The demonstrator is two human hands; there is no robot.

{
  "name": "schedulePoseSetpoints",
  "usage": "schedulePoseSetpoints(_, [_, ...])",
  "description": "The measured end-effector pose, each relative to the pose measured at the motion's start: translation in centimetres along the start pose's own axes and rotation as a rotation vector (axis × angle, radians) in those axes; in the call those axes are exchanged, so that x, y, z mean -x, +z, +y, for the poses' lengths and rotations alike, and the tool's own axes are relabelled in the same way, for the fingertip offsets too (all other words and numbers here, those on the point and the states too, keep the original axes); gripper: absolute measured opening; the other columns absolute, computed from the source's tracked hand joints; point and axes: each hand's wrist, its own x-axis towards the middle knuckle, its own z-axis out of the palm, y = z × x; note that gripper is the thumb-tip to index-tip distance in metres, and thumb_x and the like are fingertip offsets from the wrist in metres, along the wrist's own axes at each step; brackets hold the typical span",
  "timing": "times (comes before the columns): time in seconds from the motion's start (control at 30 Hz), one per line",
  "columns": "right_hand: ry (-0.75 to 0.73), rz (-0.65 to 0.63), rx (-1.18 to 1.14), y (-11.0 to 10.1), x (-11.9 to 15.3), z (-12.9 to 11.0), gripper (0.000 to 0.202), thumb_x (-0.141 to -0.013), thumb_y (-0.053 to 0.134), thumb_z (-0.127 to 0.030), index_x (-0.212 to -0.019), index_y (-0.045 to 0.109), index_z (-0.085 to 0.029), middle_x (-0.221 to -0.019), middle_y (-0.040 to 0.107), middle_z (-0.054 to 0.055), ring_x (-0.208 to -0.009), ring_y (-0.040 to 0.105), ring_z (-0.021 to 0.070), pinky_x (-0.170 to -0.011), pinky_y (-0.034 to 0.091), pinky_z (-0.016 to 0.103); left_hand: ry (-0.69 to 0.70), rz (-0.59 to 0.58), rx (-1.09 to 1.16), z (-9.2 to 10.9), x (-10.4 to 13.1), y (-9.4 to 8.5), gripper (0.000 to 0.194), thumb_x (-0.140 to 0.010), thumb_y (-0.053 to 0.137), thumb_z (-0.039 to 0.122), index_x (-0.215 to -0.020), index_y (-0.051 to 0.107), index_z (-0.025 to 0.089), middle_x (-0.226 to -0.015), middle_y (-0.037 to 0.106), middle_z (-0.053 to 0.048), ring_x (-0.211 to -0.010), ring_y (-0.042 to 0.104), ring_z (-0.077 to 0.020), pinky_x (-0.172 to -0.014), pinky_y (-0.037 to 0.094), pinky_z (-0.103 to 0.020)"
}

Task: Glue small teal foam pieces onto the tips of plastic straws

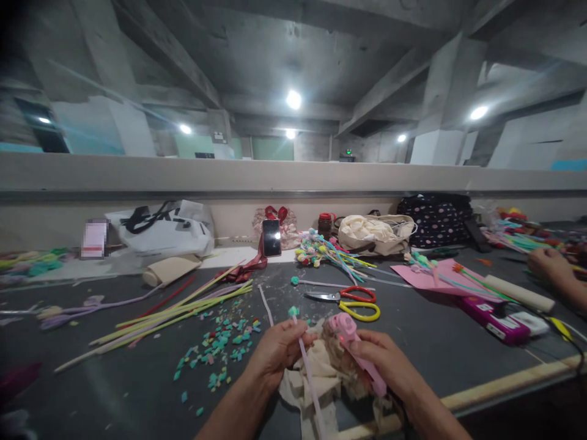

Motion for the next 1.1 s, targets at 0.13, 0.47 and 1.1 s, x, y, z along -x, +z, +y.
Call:
schedulePoseSetpoints(0.13, [-0.067,0.099,0.005,-0.5,0.7,-1.4,0.032,-0.070,0.052,-0.041,-0.067,0.061,-0.010,-0.041,0.049,-0.003,-0.032,0.038,0.0049,-0.031,0.024,0.016,-0.002,0.018,-0.021,-0.3,-0.6,-0.2,0.023,-0.050,0.072,0.026,-0.053,0.052,0.014,-0.040,0.057,0.001,-0.037,0.051,-0.0097,-0.045,0.038,-0.021])
schedulePoseSetpoints(0.47, [-0.199,0.054,-0.206,-0.2,1.5,-0.4,0.042,-0.069,0.048,-0.050,-0.077,0.062,-0.011,-0.042,0.054,0.001,-0.036,0.040,0.0102,-0.036,0.028,0.021,0.044,0.014,0.046,2.8,1.2,0.2,0.016,-0.059,0.066,0.023,-0.062,0.052,0.017,-0.052,0.062,0.001,-0.054,0.061,-0.0138,-0.052,0.044,-0.023])
schedulePoseSetpoints(1.1, [-0.065,-0.112,-0.251,7.0,0.6,1.5,0.050,-0.062,0.052,-0.061,-0.075,0.062,-0.014,-0.039,0.053,0.002,-0.031,0.041,0.0097,-0.031,0.031,0.020,0.290,0.135,-0.207,6.0,7.7,-6.4,0.020,-0.061,0.064,0.031,-0.056,0.056,0.014,-0.040,0.055,0.003,-0.032,0.037,-0.0027,-0.034,0.017,-0.014])
